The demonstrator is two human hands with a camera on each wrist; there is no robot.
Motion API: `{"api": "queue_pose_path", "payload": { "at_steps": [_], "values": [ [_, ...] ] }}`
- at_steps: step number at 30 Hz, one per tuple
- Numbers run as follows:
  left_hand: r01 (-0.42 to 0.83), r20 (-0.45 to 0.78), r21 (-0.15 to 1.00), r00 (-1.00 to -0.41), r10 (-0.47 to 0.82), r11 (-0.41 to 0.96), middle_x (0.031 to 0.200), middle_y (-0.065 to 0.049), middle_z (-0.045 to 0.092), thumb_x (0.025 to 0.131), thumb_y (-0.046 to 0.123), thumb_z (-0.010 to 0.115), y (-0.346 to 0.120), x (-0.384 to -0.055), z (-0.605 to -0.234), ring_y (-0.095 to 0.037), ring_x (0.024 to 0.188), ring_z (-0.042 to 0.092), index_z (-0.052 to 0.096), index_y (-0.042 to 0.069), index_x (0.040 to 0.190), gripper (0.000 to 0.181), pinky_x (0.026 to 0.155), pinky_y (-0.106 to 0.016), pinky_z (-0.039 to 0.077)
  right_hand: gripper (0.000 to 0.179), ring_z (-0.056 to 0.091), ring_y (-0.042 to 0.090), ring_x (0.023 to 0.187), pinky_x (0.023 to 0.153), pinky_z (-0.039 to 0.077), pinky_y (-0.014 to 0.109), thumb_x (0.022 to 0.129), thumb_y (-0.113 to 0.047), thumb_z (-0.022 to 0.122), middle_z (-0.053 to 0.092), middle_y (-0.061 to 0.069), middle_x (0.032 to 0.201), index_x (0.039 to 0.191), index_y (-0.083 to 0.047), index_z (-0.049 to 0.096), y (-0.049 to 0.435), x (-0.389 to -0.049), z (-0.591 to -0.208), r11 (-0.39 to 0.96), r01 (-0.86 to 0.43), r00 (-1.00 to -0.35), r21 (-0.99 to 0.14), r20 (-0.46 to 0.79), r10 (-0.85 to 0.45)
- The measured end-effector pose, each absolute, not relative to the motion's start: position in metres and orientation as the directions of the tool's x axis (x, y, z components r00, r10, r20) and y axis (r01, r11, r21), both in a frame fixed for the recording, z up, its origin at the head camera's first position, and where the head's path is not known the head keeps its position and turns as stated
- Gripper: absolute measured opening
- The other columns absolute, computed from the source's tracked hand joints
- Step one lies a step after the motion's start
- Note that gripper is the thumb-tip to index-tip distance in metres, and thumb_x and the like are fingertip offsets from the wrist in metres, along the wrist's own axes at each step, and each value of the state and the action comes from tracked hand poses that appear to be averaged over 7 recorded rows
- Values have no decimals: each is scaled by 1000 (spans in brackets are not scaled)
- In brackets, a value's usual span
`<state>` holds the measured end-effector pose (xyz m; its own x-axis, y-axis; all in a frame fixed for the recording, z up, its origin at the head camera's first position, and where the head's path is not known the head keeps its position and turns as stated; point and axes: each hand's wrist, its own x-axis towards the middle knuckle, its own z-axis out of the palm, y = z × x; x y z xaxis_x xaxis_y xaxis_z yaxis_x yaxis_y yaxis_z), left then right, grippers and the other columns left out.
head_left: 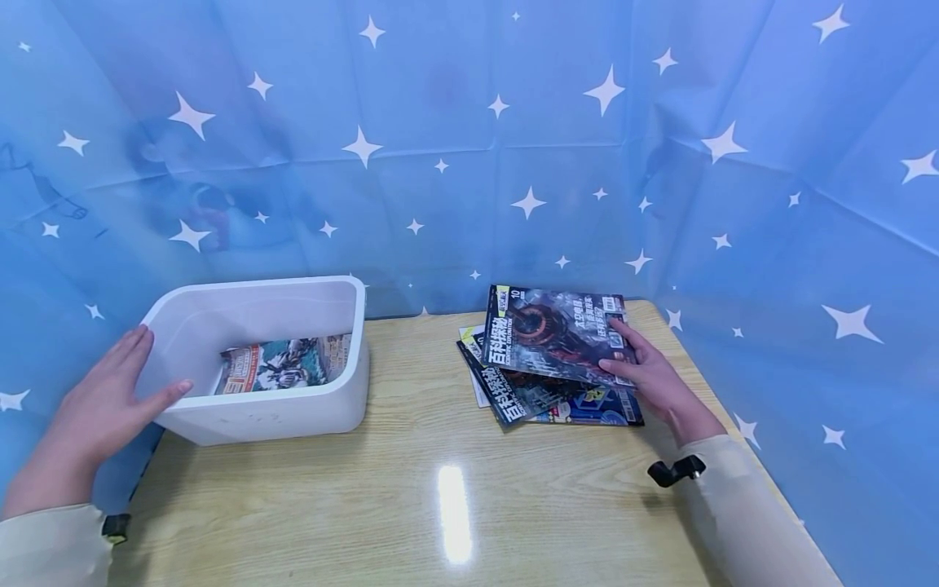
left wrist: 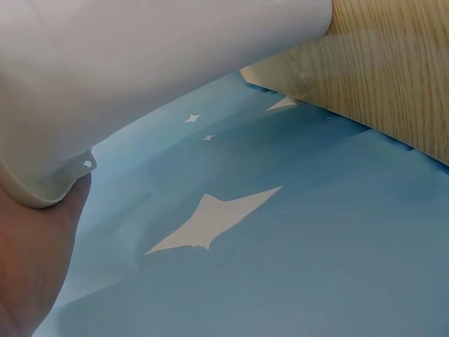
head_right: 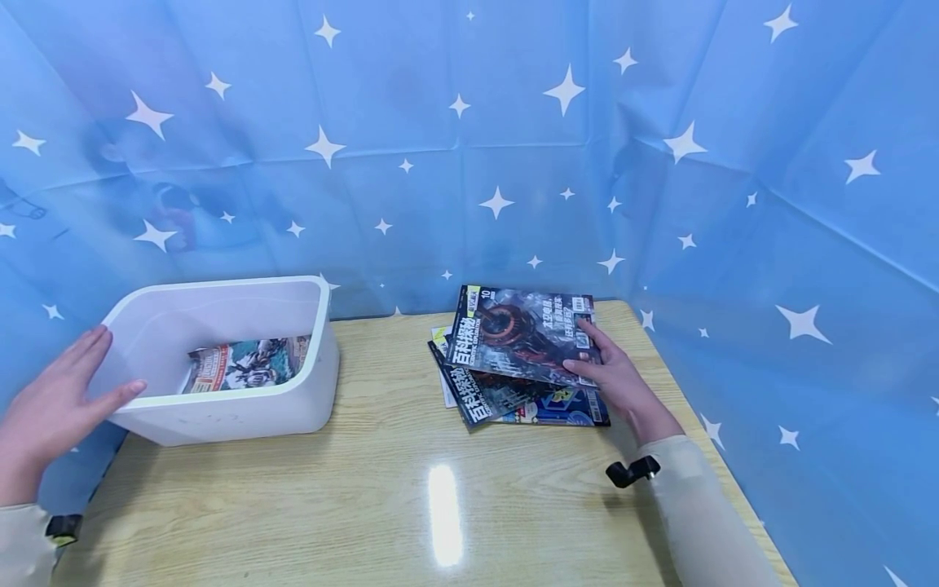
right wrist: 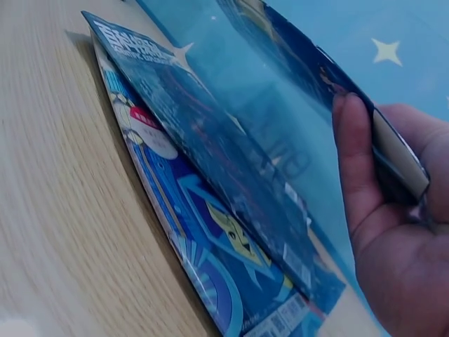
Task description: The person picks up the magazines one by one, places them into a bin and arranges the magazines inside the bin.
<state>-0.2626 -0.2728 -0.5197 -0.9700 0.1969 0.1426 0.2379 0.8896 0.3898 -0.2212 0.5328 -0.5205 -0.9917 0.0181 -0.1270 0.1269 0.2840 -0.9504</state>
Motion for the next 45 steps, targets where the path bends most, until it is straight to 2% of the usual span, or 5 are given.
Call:
{"api": "queue_pose_path", "payload": {
  "at_steps": [18, 24, 29, 37, 45],
  "values": [
    [242, 146, 383, -969, 200, 891, 183, -26, -3, 109, 54, 65, -272, -263, -519, -52, 167, -1, 4, -5, 173, 107, 116, -89, 17, 92, -5, 36, 170, 132, 20, 64, 109, -12, 73, -19, -4, 185, 179, -35, 18, 511, -228, -507, 233, 142, -988, -962, -152, -29],
    [240, 156, 383, -969, 193, 892, 182, -28, -1, 108, 54, 65, -271, -262, -519, -52, 167, -1, 5, -6, 173, 107, 121, -86, 13, 91, -3, 35, 170, 115, 47, 34, 109, -12, 73, -18, -5, 185, 179, -36, 19, 505, -231, -502, 243, 124, -990, -962, -137, -37],
    [235, 156, 383, -970, 188, 893, 182, -29, 0, 108, 54, 65, -272, -263, -520, -52, 167, 0, 5, -6, 173, 107, 119, -87, 16, 90, -4, 36, 169, 131, 26, 61, 109, -10, 72, -18, -6, 185, 179, -37, 20, 497, -232, -495, 233, 123, -990, -965, -136, -39],
    [239, 152, 386, -969, 194, 891, 182, -27, -1, 108, 54, 65, -272, -263, -520, -53, 167, -1, 5, -5, 173, 107, 117, -88, 16, 89, 6, 33, 169, 107, 48, 18, 110, -7, 69, -16, 1, 186, 179, -31, 20, 487, -235, -489, 205, 77, -992, -976, -96, -86],
    [243, 155, 389, -968, 197, 889, 183, -27, -2, 108, 54, 65, -273, -263, -520, -53, 167, 0, 5, -6, 173, 106, 118, -88, 16, 89, -6, 29, 170, 116, 45, 24, 109, -8, 71, -16, -1, 185, 179, -33, 21, 482, -239, -484, 234, 74, -990, -969, -100, -103]
  ]
}}
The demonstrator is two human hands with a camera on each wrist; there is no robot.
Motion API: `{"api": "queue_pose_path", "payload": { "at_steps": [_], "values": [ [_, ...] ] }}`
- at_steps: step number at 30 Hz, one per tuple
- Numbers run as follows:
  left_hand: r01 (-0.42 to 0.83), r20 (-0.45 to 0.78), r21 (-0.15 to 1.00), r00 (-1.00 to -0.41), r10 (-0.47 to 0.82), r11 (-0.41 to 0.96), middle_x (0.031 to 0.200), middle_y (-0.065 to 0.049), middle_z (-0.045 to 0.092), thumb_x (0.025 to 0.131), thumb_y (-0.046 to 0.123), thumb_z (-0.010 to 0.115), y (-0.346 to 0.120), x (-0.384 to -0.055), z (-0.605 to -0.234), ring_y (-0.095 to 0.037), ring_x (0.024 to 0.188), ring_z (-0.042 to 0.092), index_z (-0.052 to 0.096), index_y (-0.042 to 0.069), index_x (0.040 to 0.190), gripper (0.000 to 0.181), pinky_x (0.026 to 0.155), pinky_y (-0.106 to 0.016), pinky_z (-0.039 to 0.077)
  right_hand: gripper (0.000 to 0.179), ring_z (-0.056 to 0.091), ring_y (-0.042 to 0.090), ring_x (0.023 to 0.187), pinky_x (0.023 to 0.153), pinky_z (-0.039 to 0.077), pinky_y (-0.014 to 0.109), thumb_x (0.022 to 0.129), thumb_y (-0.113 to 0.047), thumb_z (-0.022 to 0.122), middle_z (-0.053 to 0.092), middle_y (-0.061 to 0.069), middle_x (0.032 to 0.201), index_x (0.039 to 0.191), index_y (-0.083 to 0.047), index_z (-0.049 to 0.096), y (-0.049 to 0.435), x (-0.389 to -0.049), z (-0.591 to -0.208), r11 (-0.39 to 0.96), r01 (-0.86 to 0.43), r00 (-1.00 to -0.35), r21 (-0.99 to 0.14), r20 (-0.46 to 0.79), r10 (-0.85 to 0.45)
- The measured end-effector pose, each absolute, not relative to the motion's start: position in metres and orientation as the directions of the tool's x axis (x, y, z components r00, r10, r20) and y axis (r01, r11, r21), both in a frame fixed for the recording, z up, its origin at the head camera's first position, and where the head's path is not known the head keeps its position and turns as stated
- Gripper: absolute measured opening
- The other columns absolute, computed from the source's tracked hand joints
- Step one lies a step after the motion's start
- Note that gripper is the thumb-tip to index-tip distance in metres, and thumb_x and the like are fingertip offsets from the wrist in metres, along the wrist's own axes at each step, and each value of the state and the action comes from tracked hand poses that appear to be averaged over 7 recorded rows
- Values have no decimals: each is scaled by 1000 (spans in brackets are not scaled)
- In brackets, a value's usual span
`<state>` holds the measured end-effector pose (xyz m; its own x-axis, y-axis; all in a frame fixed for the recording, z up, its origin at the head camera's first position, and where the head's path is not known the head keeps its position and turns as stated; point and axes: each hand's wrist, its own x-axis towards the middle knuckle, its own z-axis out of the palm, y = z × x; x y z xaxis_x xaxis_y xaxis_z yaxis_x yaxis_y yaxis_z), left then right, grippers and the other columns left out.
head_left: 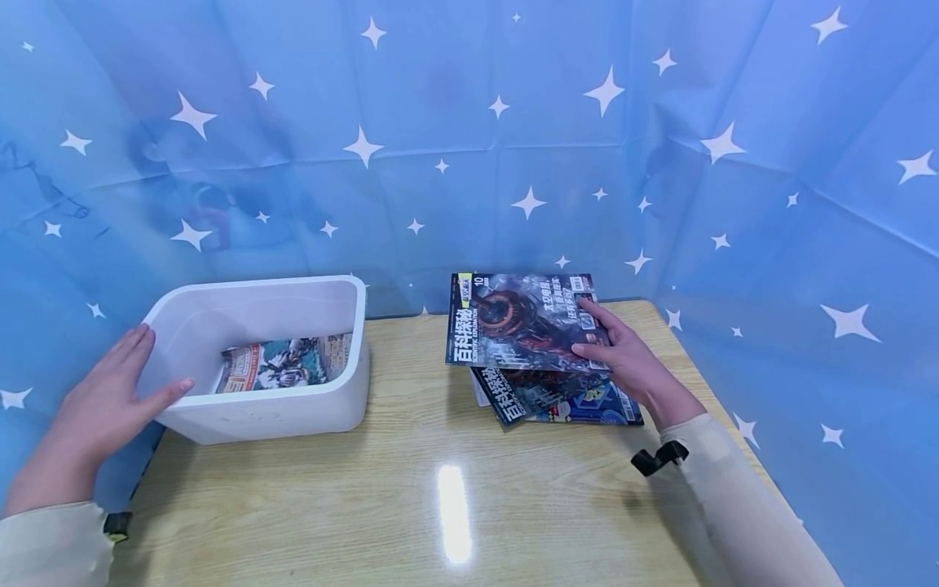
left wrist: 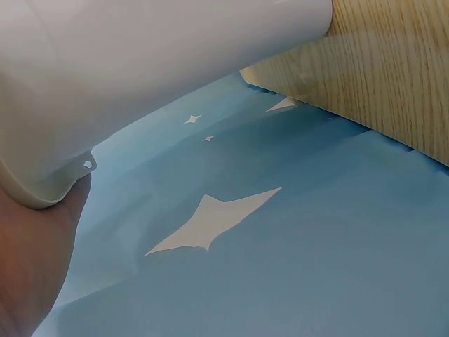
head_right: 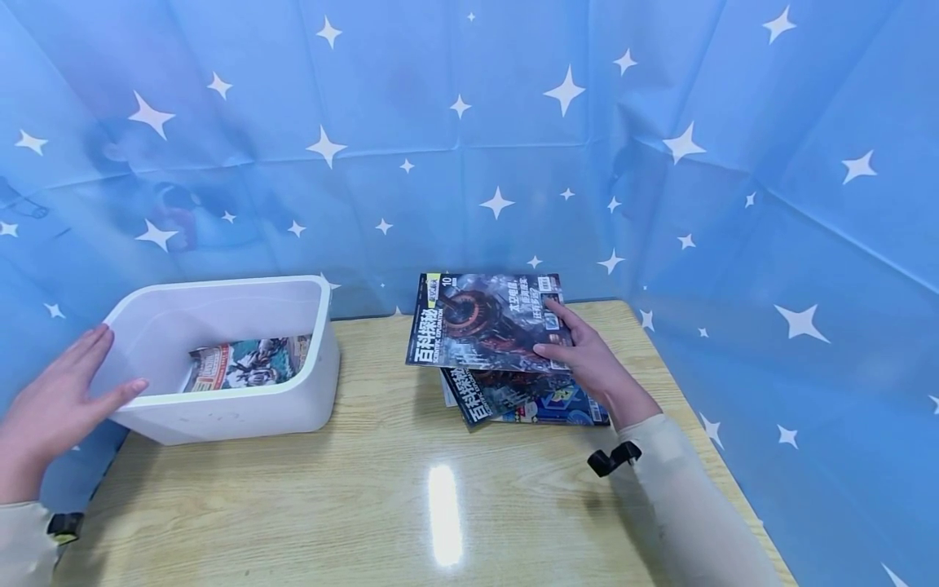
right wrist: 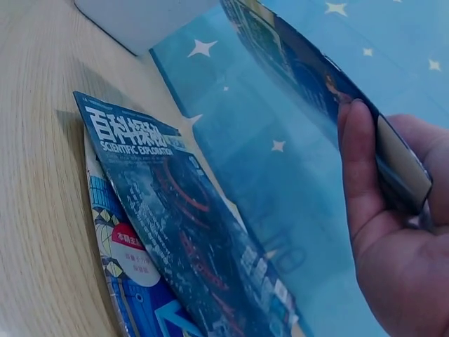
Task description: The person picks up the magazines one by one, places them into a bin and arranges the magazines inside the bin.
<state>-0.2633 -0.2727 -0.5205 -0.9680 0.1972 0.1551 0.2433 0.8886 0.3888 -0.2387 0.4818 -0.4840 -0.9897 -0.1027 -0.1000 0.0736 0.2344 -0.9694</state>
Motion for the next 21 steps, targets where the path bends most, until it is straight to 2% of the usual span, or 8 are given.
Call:
{"api": "queue_pose_path", "payload": {
  "at_steps": [2, 5, 6, 10, 11, 13, 17, 21],
  "values": [
    [247, 156, 390, -967, 200, 887, 183, -27, -1, 108, 53, 65, -273, -263, -521, -52, 167, -1, 6, -6, 173, 106, 118, -88, 16, 90, -8, 27, 170, 116, 44, 23, 109, -9, 72, -15, -1, 186, 179, -33, 21, 480, -239, -482, 245, 74, -990, -967, -101, -101],
    [251, 157, 393, -966, 204, 885, 183, -27, -1, 108, 52, 66, -273, -263, -521, -52, 167, -1, 6, -6, 173, 106, 118, -88, 16, 89, 0, 29, 170, 112, 47, 23, 109, -9, 72, -13, -2, 186, 179, -34, 22, 475, -240, -478, 242, 71, -990, -968, -98, -99],
    [251, 157, 393, -966, 205, 884, 183, -27, -1, 108, 52, 66, -273, -263, -521, -52, 167, -1, 6, -6, 173, 106, 118, -88, 15, 89, 7, 32, 168, 110, 47, 24, 109, -8, 72, -11, -2, 186, 178, -34, 23, 474, -241, -477, 236, 69, -991, -969, -95, -98],
    [255, 158, 398, -965, 208, 882, 183, -26, -1, 108, 51, 66, -273, -263, -521, -51, 167, -1, 6, -6, 173, 105, 118, -88, 15, 88, 9, 28, 168, 115, 44, 25, 109, -8, 71, -10, -4, 186, 178, -36, 24, 469, -243, -474, 232, 76, -991, -970, -99, -92],
    [255, 158, 398, -965, 208, 881, 183, -26, -1, 108, 51, 66, -273, -263, -521, -51, 168, -1, 6, -6, 173, 105, 118, -89, 15, 88, 16, 31, 165, 115, 44, 26, 109, -7, 71, -9, -3, 186, 178, -35, 25, 468, -244, -473, 226, 74, -991, -971, -97, -91],
    [256, 159, 398, -965, 209, 881, 183, -26, -1, 108, 51, 66, -273, -263, -521, -51, 168, -1, 7, -6, 173, 105, 117, -89, 16, 88, 25, 28, 161, 115, 44, 26, 108, -7, 72, -9, -1, 186, 178, -34, 25, 465, -245, -472, 223, 73, -991, -972, -95, -90],
    [257, 160, 395, -965, 210, 882, 183, -26, -1, 108, 51, 66, -273, -263, -521, -51, 168, -1, 7, -6, 173, 105, 116, -89, 16, 88, 48, 19, 133, 105, 50, 23, 107, -3, 71, -2, 4, 186, 178, -31, 27, 457, -247, -469, 196, 62, -992, -979, -82, -94],
    [263, 167, 392, -963, 213, 881, 183, -26, 0, 108, 51, 66, -273, -263, -521, -52, 167, 1, 8, -7, 173, 105, 114, -90, 19, 87, 54, 9, 104, 92, 54, 23, 108, 0, 69, 6, 4, 184, 178, -31, 27, 450, -248, -467, 184, 57, -993, -981, -75, -96]
  ]
}}
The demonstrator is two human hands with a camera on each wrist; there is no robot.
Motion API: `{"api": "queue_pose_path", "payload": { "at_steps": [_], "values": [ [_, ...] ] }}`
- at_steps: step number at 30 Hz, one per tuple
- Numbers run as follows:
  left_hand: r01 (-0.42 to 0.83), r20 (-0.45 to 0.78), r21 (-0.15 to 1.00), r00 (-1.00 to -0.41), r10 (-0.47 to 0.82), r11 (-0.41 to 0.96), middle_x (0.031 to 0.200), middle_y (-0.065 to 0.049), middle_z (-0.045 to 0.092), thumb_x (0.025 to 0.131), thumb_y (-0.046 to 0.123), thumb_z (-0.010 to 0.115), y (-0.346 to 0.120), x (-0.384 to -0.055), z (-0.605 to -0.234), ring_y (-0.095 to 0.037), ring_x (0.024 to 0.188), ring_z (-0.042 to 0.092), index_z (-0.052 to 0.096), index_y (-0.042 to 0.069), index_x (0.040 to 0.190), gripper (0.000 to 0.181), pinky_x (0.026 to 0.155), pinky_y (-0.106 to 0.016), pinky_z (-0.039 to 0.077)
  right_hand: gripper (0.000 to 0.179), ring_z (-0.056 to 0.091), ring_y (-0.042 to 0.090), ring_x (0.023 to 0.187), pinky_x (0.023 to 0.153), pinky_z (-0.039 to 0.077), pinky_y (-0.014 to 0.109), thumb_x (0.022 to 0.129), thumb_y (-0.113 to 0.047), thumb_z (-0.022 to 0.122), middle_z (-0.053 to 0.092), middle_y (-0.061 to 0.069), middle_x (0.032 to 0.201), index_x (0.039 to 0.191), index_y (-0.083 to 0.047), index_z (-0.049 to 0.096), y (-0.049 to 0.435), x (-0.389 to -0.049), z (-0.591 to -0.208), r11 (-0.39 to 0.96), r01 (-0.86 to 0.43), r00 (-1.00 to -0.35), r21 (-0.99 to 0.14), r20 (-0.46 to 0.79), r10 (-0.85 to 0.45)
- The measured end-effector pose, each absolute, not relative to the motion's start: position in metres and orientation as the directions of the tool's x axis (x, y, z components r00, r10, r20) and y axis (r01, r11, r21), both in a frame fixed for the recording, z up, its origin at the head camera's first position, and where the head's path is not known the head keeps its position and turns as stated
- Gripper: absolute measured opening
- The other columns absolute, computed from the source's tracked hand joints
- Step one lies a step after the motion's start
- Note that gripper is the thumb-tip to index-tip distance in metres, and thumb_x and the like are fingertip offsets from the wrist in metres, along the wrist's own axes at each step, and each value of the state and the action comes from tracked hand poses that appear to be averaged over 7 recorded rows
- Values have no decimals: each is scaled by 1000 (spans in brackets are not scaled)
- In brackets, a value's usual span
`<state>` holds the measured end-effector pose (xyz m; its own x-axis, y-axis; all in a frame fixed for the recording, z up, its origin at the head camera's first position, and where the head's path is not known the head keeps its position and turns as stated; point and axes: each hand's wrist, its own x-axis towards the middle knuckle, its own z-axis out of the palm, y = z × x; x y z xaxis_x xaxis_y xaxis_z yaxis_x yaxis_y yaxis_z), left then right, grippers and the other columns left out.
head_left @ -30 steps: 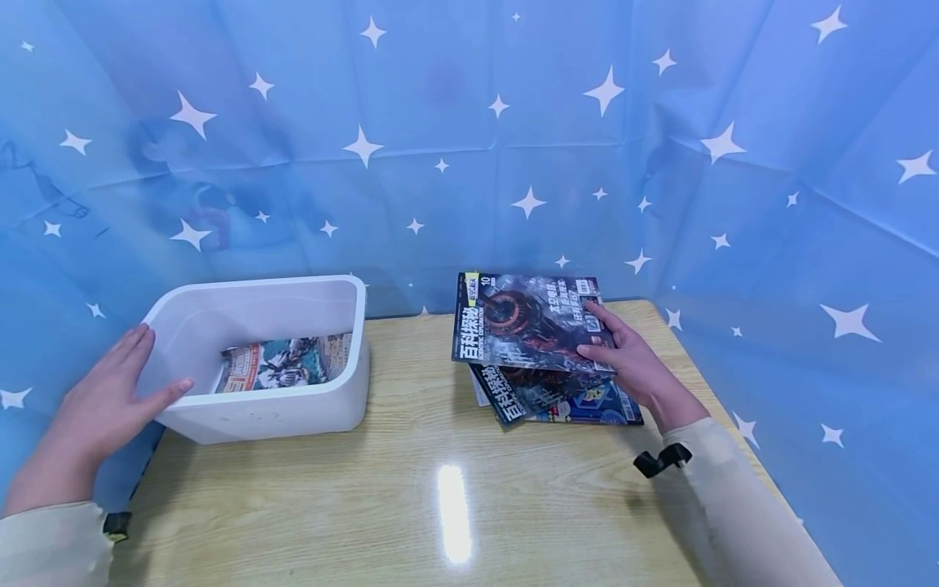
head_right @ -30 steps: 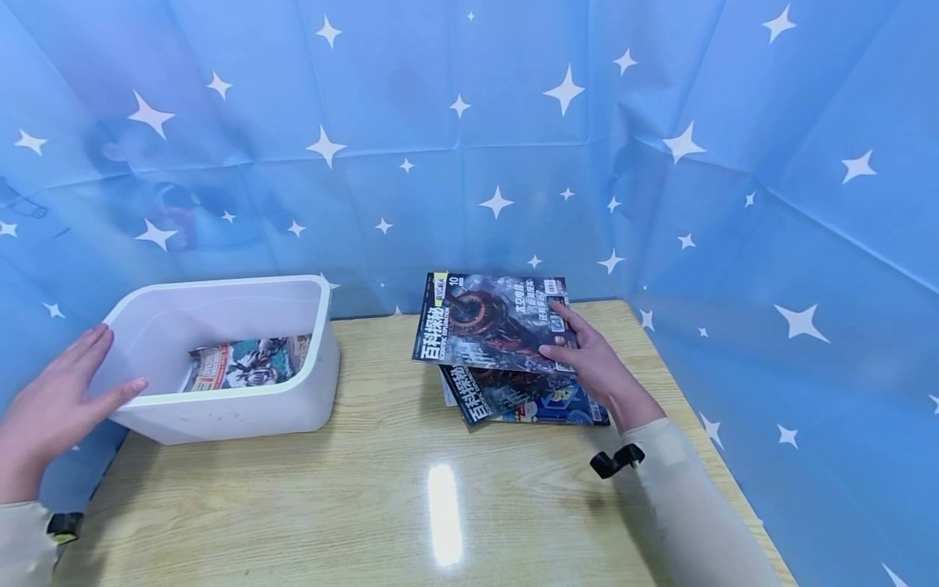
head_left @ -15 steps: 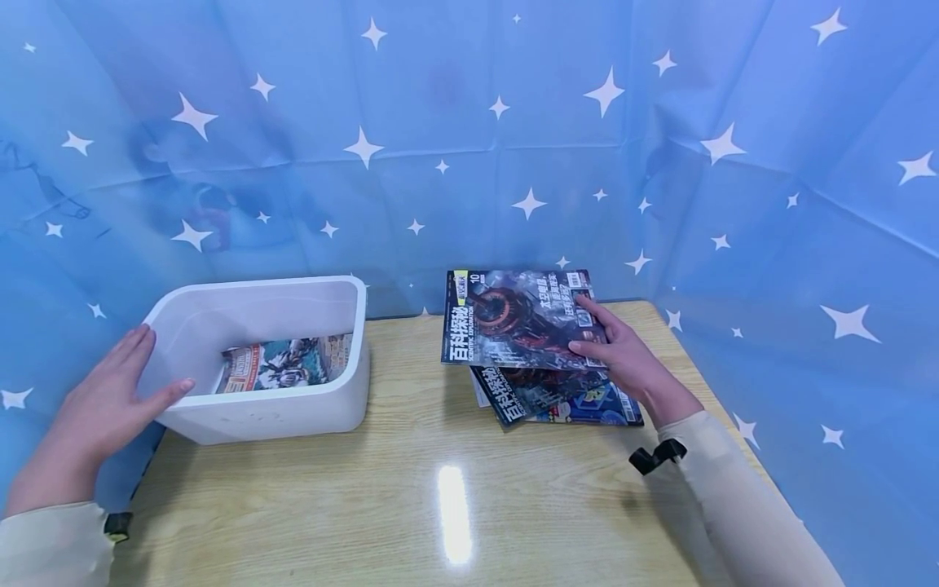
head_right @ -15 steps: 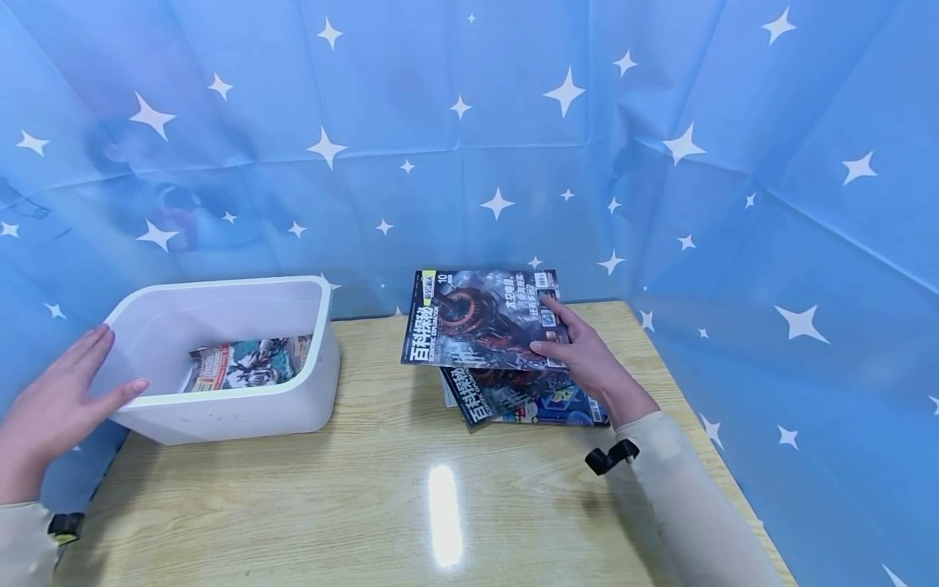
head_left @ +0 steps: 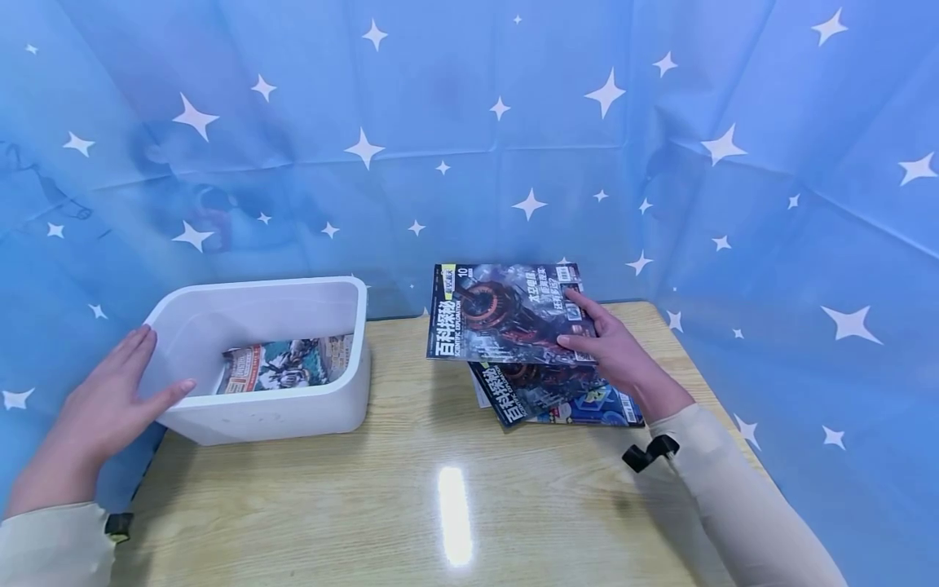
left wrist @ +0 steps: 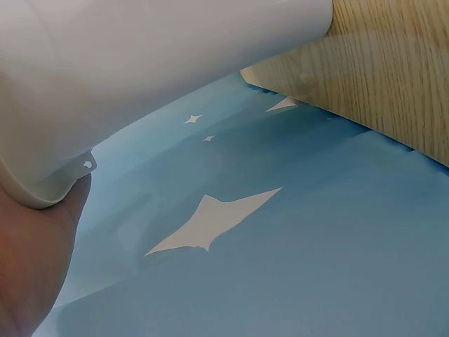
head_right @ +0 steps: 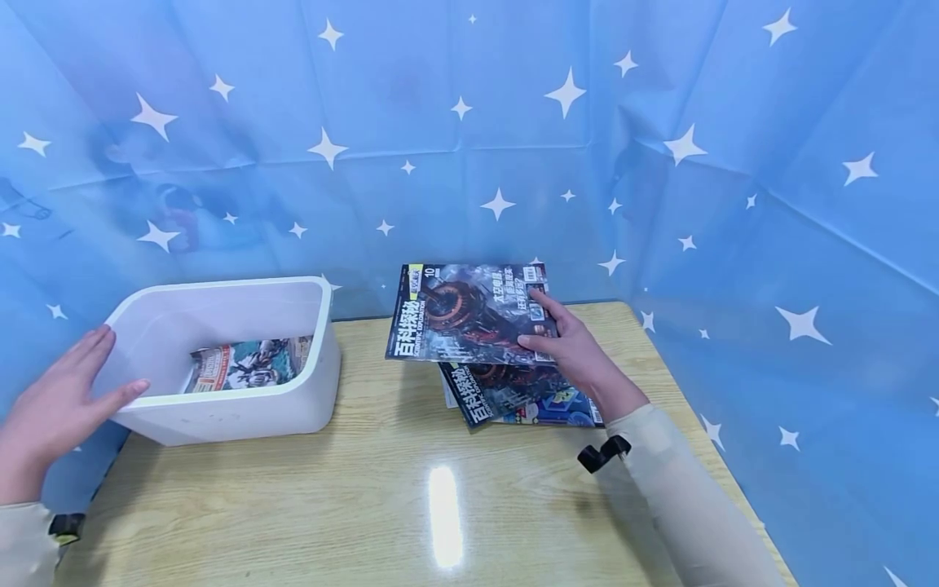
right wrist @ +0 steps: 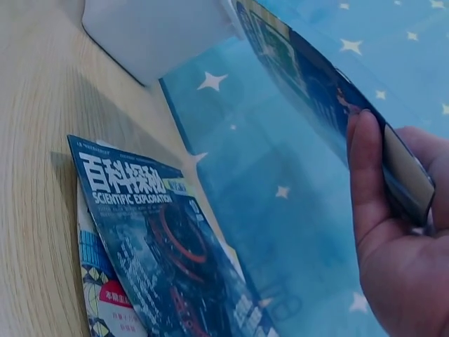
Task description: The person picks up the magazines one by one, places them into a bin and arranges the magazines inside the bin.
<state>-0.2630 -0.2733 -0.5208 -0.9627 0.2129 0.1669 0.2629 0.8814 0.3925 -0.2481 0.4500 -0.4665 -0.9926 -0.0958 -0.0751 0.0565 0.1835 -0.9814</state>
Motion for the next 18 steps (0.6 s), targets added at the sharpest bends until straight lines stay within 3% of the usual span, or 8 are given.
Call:
{"api": "queue_pose_path", "payload": {
  "at_steps": [3, 9, 15, 18],
  "values": [
    [266, 171, 390, -962, 215, 881, 183, -27, 0, 108, 51, 67, -274, -263, -521, -52, 167, 1, 8, -7, 173, 105, 113, -90, 20, 86, 51, 12, 93, 89, 53, 25, 108, 0, 69, 9, 4, 183, 178, -31, 28, 445, -249, -465, 189, 54, -993, -980, -72, -92],
    [265, 174, 392, -962, 212, 881, 183, -27, 1, 108, 51, 67, -273, -264, -522, -52, 167, 1, 8, -6, 173, 105, 118, -87, 17, 86, 54, 12, 96, 91, 53, 23, 108, -2, 70, 15, 4, 180, 178, -29, 27, 437, -252, -463, 185, 52, -994, -981, -69, -84],
    [267, 177, 396, -961, 212, 879, 182, -28, 2, 108, 50, 67, -273, -263, -522, -52, 167, 1, 8, -7, 173, 105, 121, -86, 15, 86, 60, 12, 104, 90, 58, 23, 107, 1, 70, 35, 10, 167, 177, -29, 30, 428, -254, -464, 154, 57, -995, -986, -68, -72],
    [269, 179, 397, -960, 214, 878, 182, -28, 2, 108, 50, 67, -273, -263, -522, -51, 168, 1, 8, -7, 173, 104, 121, -85, 14, 87, 61, 13, 110, 91, 58, 23, 107, 2, 70, 34, 10, 171, 177, -30, 30, 423, -255, -463, 150, 53, -995, -987, -65, -75]
  ]
}}
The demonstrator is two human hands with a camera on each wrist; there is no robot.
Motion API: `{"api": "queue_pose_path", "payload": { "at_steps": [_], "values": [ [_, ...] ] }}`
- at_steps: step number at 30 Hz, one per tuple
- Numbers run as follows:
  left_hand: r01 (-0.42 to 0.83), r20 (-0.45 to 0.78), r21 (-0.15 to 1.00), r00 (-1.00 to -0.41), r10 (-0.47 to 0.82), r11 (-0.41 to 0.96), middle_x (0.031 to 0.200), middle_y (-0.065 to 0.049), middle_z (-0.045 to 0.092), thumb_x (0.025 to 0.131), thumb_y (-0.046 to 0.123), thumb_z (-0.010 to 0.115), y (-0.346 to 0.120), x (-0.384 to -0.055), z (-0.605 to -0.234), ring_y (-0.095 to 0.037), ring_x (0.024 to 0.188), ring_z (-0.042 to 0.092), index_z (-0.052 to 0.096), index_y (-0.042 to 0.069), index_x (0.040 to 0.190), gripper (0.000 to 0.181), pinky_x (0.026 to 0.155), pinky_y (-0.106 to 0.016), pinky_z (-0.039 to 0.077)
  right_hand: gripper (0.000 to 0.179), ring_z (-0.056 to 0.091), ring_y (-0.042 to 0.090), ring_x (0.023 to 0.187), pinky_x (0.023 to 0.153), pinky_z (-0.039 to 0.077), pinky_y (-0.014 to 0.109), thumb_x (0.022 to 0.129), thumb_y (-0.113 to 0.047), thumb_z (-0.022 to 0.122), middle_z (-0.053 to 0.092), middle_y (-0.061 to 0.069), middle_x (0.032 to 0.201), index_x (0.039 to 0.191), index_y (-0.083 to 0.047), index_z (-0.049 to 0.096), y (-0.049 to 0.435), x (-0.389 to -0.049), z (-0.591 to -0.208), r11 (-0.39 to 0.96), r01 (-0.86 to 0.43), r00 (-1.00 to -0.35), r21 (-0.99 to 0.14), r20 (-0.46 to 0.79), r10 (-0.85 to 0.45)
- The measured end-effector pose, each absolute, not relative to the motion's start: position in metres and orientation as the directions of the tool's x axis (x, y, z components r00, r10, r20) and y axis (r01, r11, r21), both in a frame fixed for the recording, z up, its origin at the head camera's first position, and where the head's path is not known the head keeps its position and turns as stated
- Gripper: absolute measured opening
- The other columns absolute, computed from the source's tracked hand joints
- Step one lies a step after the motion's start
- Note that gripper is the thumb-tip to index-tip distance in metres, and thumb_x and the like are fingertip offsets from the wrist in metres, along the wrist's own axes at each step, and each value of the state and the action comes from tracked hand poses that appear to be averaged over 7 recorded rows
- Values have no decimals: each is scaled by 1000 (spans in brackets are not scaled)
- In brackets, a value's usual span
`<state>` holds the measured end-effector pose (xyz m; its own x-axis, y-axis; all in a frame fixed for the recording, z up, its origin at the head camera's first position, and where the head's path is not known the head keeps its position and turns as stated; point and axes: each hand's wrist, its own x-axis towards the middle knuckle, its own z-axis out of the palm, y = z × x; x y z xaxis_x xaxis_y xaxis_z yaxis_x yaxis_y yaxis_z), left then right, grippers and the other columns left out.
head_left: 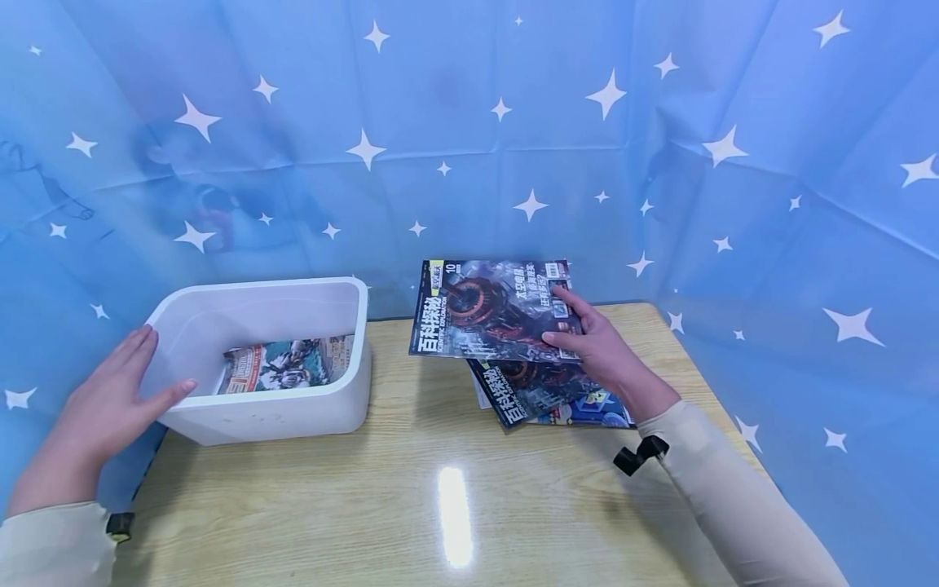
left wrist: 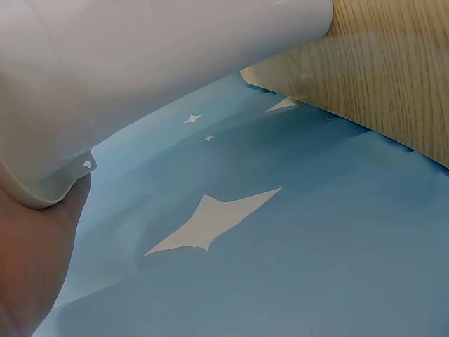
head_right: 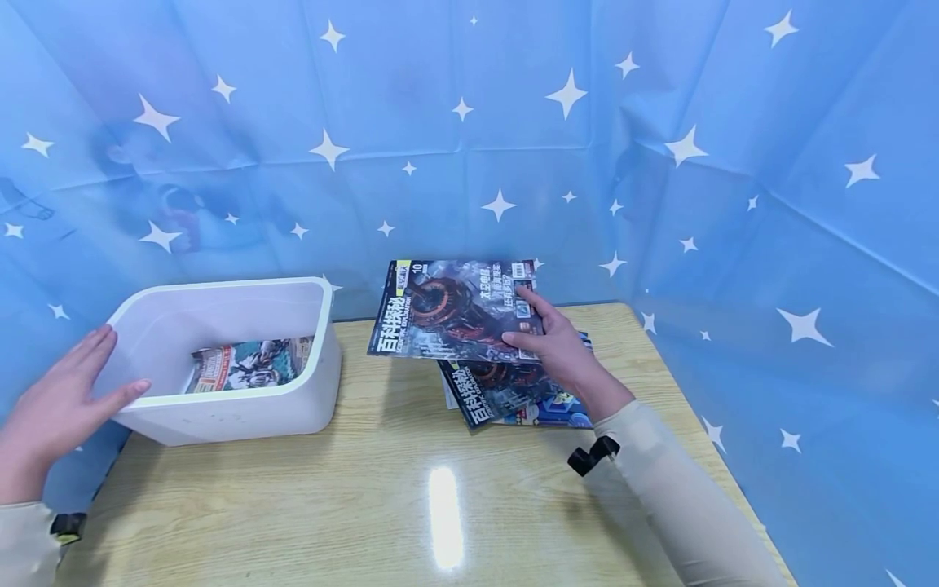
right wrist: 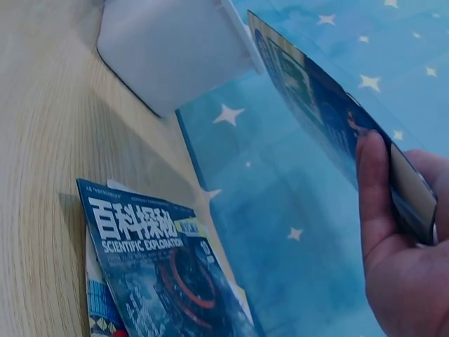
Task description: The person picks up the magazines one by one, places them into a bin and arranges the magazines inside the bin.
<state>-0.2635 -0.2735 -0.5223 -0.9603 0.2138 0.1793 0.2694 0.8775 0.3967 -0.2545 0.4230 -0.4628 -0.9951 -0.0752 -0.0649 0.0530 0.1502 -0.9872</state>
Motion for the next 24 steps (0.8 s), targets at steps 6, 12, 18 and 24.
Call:
{"api": "queue_pose_path", "payload": {
  "at_steps": [6, 12, 18, 24],
  "values": [
    [265, 176, 395, -962, 211, 880, 182, -28, 1, 108, 50, 67, -273, -263, -521, -51, 168, 1, 8, -8, 173, 104, 120, -86, 15, 86, 59, 13, 103, 90, 57, 24, 107, 1, 69, 20, 7, 180, 177, -30, 30, 413, -253, -456, 160, 45, -994, -986, -60, -91],
    [266, 175, 394, -961, 213, 879, 182, -28, 1, 108, 51, 66, -274, -263, -522, -51, 168, 1, 8, -8, 173, 105, 119, -86, 17, 87, 59, 14, 107, 90, 57, 24, 107, 1, 69, 21, 8, 180, 177, -29, 28, 405, -252, -452, 149, 47, -994, -988, -61, -94],
    [266, 173, 395, -961, 214, 879, 182, -28, 0, 108, 51, 66, -274, -264, -523, -53, 167, 1, 8, -8, 173, 105, 118, -87, 17, 87, 51, 25, 136, 98, 55, 26, 107, -3, 72, 6, 2, 186, 177, -32, 29, 397, -252, -447, 169, 47, -994, -984, -63, -91],
    [271, 181, 393, -960, 215, 879, 182, -29, 1, 108, 51, 66, -274, -264, -523, -53, 167, 2, 9, -9, 172, 105, 118, -87, 18, 87, 33, 28, 159, 112, 48, 28, 106, -7, 75, 5, -1, 186, 176, -36, 31, 389, -253, -445, 213, 38, -995, -976, -56, -80]
  ]
}}
